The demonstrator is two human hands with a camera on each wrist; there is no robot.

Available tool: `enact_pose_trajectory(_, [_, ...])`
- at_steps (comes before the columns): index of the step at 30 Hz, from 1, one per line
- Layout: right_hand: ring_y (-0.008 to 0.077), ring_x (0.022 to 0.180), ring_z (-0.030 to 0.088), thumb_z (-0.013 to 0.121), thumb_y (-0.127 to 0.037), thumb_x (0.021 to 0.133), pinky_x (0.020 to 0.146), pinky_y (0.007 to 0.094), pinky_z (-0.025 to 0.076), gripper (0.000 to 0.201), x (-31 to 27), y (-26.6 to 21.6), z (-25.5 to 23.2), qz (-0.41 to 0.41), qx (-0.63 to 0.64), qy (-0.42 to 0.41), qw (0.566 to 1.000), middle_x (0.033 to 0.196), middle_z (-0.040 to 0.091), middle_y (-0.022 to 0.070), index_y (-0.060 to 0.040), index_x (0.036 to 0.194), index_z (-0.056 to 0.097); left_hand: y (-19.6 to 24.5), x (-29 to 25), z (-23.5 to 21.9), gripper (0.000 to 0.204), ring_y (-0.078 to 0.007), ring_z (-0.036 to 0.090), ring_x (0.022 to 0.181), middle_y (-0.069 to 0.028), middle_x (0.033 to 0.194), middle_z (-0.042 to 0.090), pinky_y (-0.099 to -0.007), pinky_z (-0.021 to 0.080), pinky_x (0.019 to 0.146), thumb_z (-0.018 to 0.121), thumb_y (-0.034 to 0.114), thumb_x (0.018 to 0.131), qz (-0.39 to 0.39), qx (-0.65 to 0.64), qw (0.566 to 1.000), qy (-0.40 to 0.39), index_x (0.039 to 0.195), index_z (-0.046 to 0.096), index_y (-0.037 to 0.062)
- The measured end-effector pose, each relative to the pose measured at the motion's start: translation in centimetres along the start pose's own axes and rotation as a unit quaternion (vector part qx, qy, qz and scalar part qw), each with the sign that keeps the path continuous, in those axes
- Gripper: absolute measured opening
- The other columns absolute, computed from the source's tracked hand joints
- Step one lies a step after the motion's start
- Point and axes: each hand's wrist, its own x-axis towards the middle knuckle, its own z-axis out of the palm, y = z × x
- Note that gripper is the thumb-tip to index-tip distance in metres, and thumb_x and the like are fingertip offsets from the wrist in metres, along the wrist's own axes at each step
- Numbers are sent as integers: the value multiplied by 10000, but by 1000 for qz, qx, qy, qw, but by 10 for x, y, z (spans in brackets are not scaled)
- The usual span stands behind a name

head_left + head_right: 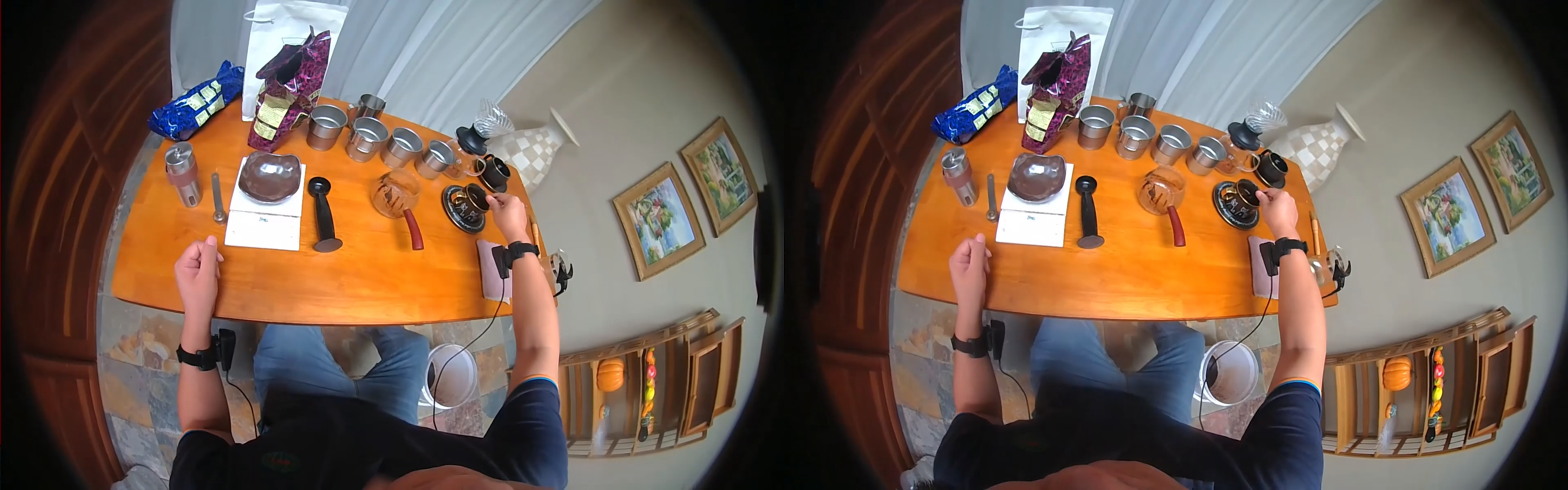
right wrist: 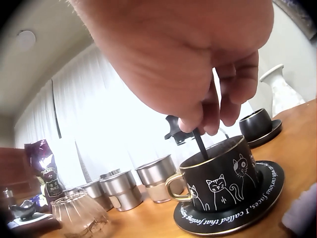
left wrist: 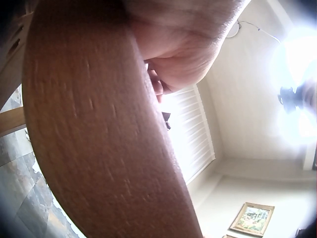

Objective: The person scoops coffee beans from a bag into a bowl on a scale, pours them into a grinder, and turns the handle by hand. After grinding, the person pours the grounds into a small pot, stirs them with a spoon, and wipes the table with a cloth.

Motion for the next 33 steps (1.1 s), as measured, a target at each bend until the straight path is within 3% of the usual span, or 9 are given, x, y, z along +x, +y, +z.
enact_pose_trajectory(4, [338, 825, 704, 687, -305, 887, 749, 425, 537, 231, -1, -5, 1, 10, -57, 34, 998, 837, 729, 145, -117, 994, 771, 3, -1, 1, 364, 0, 358, 489, 58, 574, 455, -192, 253, 461, 587, 201, 1015, -6, -9, 1000, 4, 684, 532, 61])
enact_pose_trajectory(7, [351, 890, 688, 682, -327, 887, 771, 443, 540, 231, -2, -8, -3, 6, -89, 22, 996, 919, 726, 160, -137, 977, 775, 3, -1, 0, 361, 0, 361, 490, 57, 580, 460, -188, 257, 462, 587, 201, 1015, -11, -5, 1000, 2, 685, 534, 63])
enact_pose_trajectory(11, [354, 877, 690, 689, -320, 878, 761, 447, 540, 237, -7, -9, -12, -8, -111, 9, 994, 901, 722, 174, -113, 960, 773, -1, -1, 0, 362, 0, 358, 490, 59, 571, 450, -192, 249, 460, 587, 203, 1015, -12, -10, 1000, 3, 684, 535, 65])
enact_pose_trajectory(20, [354, 874, 691, 684, -324, 882, 758, 441, 542, 233, -9, -20, -5, 14, -12, -22, 1000, 887, 722, 172, -129, 971, 775, 0, -1, -1, 358, -12, 344, 518, 55, 592, 437, -203, 242, 480, 565, 205, 1027, -7, 9, 1000, -9, 696, 522, 76])
enact_pose_trajectory(28, [351, 887, 695, 661, -332, 895, 768, 452, 547, 237, -7, -20, -5, -10, -148, 8, 989, 900, 724, 175, -131, 950, 774, 0, 0, -1, 359, -4, 367, 490, 49, 596, 484, -191, 259, 461, 586, 199, 1015, -14, -4, 1000, 2, 687, 541, 60])
enact_pose_trajectory(33, [375, 857, 692, 658, -334, 897, 747, 463, 548, 256, -13, -18, -11, -27, -140, -1, 990, 883, 719, 186, -105, 928, 767, -2, 0, 1, 363, -2, 365, 493, 53, 585, 472, -193, 254, 462, 588, 201, 1015, -8, -13, 1000, 3, 685, 540, 58])
